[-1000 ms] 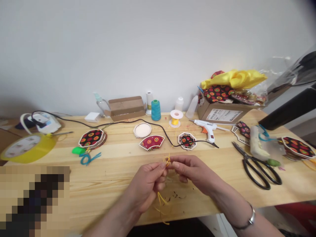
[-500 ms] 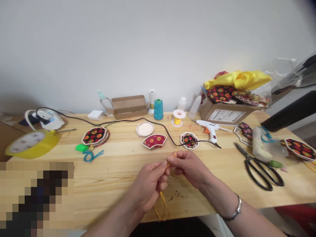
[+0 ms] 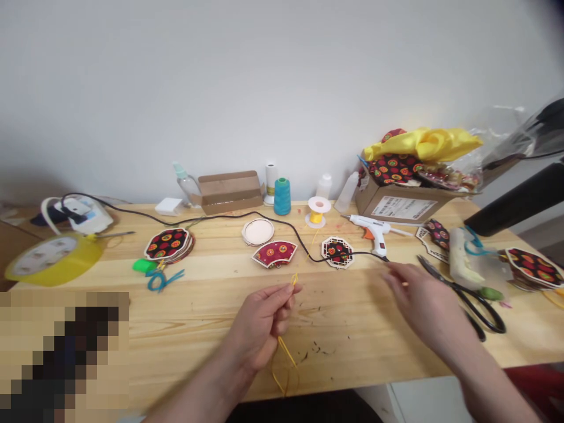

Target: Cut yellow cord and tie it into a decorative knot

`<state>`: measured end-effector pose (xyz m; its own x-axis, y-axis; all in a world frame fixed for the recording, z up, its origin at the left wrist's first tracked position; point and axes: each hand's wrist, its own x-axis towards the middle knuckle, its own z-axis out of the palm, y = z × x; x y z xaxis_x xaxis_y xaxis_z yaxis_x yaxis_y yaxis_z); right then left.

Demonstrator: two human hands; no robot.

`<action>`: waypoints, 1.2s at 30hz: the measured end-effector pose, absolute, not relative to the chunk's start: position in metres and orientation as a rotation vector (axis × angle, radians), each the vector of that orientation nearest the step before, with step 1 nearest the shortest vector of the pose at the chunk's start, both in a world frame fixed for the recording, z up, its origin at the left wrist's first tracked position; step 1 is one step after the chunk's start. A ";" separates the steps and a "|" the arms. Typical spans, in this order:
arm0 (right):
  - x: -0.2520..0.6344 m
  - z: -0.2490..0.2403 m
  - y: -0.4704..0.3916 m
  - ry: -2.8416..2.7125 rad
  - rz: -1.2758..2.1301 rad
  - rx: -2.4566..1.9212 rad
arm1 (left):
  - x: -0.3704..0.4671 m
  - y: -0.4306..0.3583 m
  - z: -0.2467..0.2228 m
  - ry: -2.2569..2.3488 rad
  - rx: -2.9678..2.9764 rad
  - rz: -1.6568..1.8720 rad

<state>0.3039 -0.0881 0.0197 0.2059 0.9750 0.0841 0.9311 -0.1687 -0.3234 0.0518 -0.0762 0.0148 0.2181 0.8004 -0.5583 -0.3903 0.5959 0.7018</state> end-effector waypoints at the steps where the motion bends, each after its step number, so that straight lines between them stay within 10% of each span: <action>1: 0.323 0.017 -0.094 -1.826 0.032 -2.333 | 0.051 -0.076 0.014 1.060 0.461 0.870; 20: 0.396 -0.022 -0.127 -2.000 -0.475 -2.637 | 0.049 -0.072 0.006 1.080 0.464 0.896; 36: 0.393 0.000 -0.122 -1.617 0.089 -2.988 | 0.047 -0.074 0.008 1.102 0.474 0.901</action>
